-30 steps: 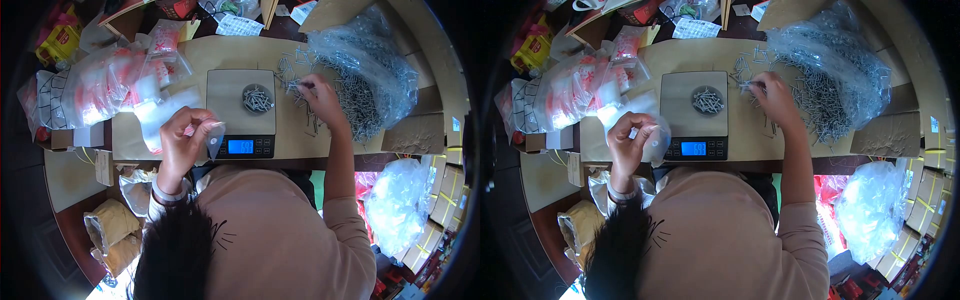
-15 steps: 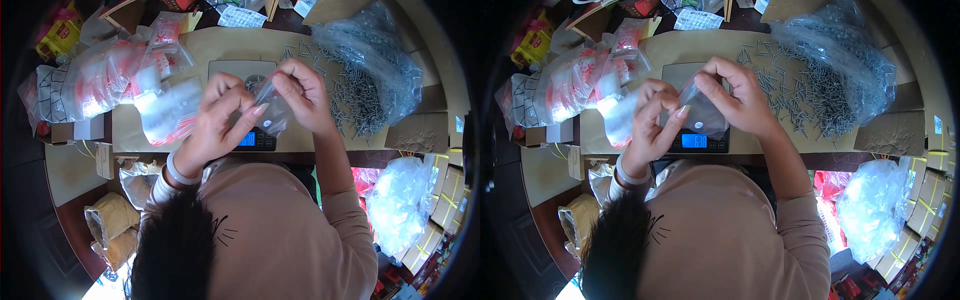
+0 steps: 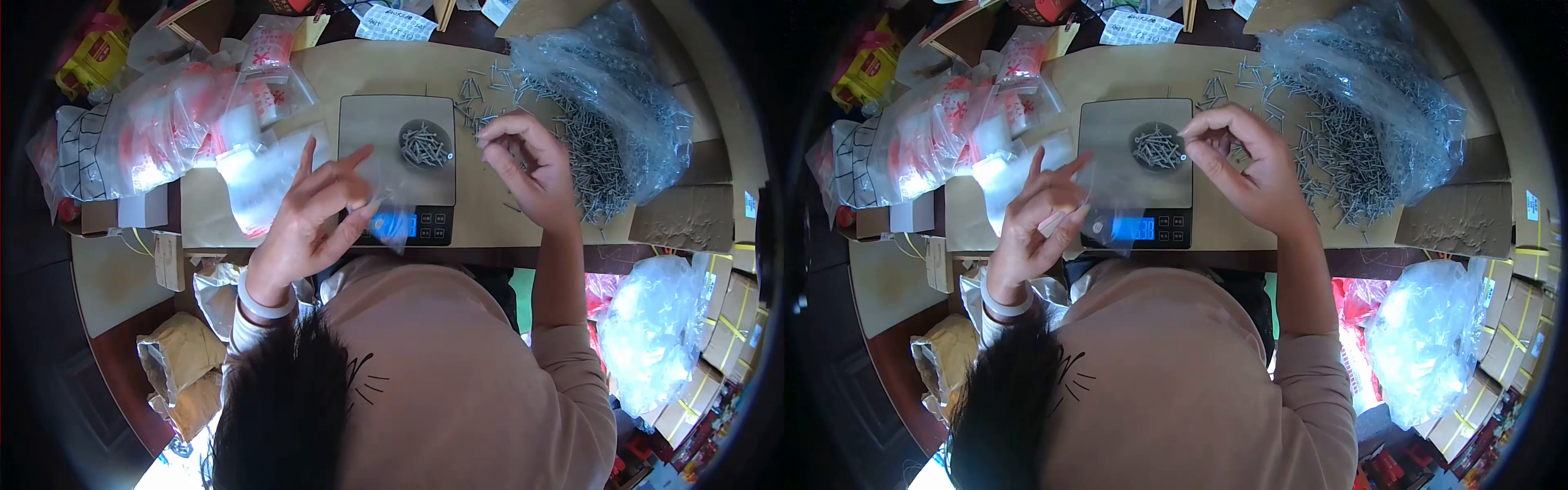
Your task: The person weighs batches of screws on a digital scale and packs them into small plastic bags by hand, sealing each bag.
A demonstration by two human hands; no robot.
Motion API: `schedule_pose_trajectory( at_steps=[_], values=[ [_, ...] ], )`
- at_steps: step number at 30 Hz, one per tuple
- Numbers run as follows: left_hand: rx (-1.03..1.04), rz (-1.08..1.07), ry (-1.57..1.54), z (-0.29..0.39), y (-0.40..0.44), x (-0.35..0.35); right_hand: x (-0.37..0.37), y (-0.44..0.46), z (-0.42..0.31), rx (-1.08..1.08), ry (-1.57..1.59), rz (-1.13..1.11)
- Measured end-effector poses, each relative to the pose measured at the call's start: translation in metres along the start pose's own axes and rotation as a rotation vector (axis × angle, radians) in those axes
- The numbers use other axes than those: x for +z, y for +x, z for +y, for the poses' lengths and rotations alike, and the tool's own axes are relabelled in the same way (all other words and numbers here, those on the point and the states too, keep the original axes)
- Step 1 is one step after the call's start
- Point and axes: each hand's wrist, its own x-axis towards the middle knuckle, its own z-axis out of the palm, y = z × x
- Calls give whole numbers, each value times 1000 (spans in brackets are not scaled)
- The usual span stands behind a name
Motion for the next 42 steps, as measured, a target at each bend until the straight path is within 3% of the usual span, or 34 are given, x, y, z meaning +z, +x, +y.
schedule_pose_trajectory(
  at_steps=[2,6,12,15,17,19,25,28,35,38,42],
  values=[
    [17,64,-30,0,-8,1,-2,-2,-2,-24,-36,-28],
    [-57,80,-116,0,-35,6,-22,-19,12,172,-203,-9],
    [-260,156,-659,-15,-89,65,-39,-79,56,461,-670,-155],
    [-556,45,-1154,7,-80,67,-36,-95,67,365,-834,-169],
    [-590,-119,-1218,2,-78,66,-34,-95,67,243,-908,-146],
    [-649,-266,-1298,3,-73,61,-32,-90,65,360,-728,-106],
    [-539,-348,-1159,-6,-79,70,-13,-75,53,387,-506,-37],
    [-625,-318,-1334,-4,-81,68,-8,-73,53,372,-503,-67],
    [-678,-281,-1160,-1,-77,58,-12,-69,56,469,-458,-77],
    [-606,-160,-1044,0,-70,57,-16,-64,72,253,-792,-67],
    [-553,-28,-841,-2,-53,55,13,-35,56,162,-708,-63]
  ],
)
